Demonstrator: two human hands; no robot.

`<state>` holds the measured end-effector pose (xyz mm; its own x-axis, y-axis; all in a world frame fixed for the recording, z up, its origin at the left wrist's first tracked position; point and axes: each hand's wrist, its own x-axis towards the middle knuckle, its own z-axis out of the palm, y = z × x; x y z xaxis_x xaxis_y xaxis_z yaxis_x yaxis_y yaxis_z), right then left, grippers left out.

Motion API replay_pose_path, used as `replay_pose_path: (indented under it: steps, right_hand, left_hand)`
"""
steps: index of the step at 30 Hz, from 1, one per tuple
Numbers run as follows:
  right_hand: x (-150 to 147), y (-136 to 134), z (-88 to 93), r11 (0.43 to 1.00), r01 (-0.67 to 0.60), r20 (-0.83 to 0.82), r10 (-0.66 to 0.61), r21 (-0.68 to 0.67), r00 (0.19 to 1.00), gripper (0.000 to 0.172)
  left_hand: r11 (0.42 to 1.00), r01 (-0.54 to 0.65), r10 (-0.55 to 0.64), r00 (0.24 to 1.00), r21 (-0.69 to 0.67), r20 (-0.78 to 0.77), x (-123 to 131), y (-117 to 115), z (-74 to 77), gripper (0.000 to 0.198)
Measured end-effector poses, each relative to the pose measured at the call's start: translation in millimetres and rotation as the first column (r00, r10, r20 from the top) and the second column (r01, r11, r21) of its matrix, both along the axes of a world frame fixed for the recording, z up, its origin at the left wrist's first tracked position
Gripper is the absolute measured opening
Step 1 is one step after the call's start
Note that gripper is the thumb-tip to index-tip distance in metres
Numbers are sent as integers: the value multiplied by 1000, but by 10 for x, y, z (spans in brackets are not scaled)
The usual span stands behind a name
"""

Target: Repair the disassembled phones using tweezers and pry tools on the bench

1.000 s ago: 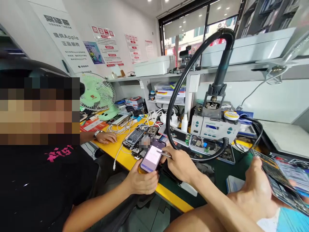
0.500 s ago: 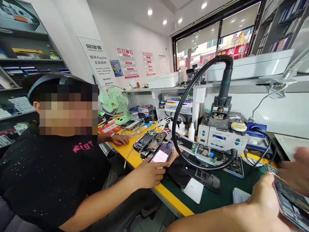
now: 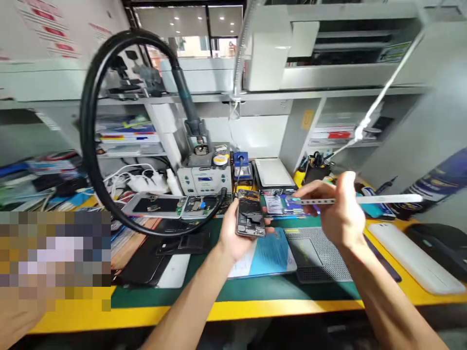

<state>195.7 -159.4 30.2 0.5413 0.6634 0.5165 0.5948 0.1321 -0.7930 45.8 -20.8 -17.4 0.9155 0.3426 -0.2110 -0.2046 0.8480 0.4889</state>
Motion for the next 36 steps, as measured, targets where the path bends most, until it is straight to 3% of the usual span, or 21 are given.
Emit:
replay_pose_path:
  steps: [3, 5, 8, 12, 16, 19, 24, 29, 33, 36]
  right_hand:
    - [-59, 151, -8, 989, -143, -306, 125, -38, 944, 72]
    - [-96, 232, -18, 967, -254, -417, 232, 3, 879, 54]
    - [-131, 276, -63, 931, -364, -451, 340, 35, 825, 24]
    - [-194, 211, -122, 926, -377, -428, 355, 36, 831, 10]
    - [-290, 131, -164, 933, -357, -383, 347, 45, 856, 3]
    - [-370, 89, -210, 943, -329, -353, 326, 52, 877, 7]
    - [-454, 27, -310, 972, -223, -85, 229, 78, 970, 13]
    - [-473, 41, -392, 969, -192, 32, 189, 157, 981, 25]
    - [-470, 79, -344, 982, -136, 163, 114, 131, 980, 25]
    - [-431, 26, -308, 982, -171, 333, 137, 75, 933, 33]
  left_hand:
    - [999, -34, 34, 999, 0, -28, -22, 62, 17, 51]
    - [998, -63, 62, 997, -8, -52, -49, 110, 5, 52]
    - [997, -77, 75, 995, -18, -67, -52, 140, -24, 54]
    - [997, -65, 64, 997, -29, -48, -51, 155, -33, 55]
    - [995, -87, 86, 995, -37, -44, -68, 161, -8, 56]
    - [990, -102, 93, 991, -93, -94, -74, 170, 21, 57]
    - [979, -120, 99, 986, -162, -137, -60, 204, 142, 56]
    - [976, -141, 112, 978, -165, -176, 53, 189, 253, 57]
    - [970, -127, 85, 975, -205, -204, 128, 192, 198, 57]
    - [970, -96, 61, 985, -221, -159, 134, 204, 118, 66]
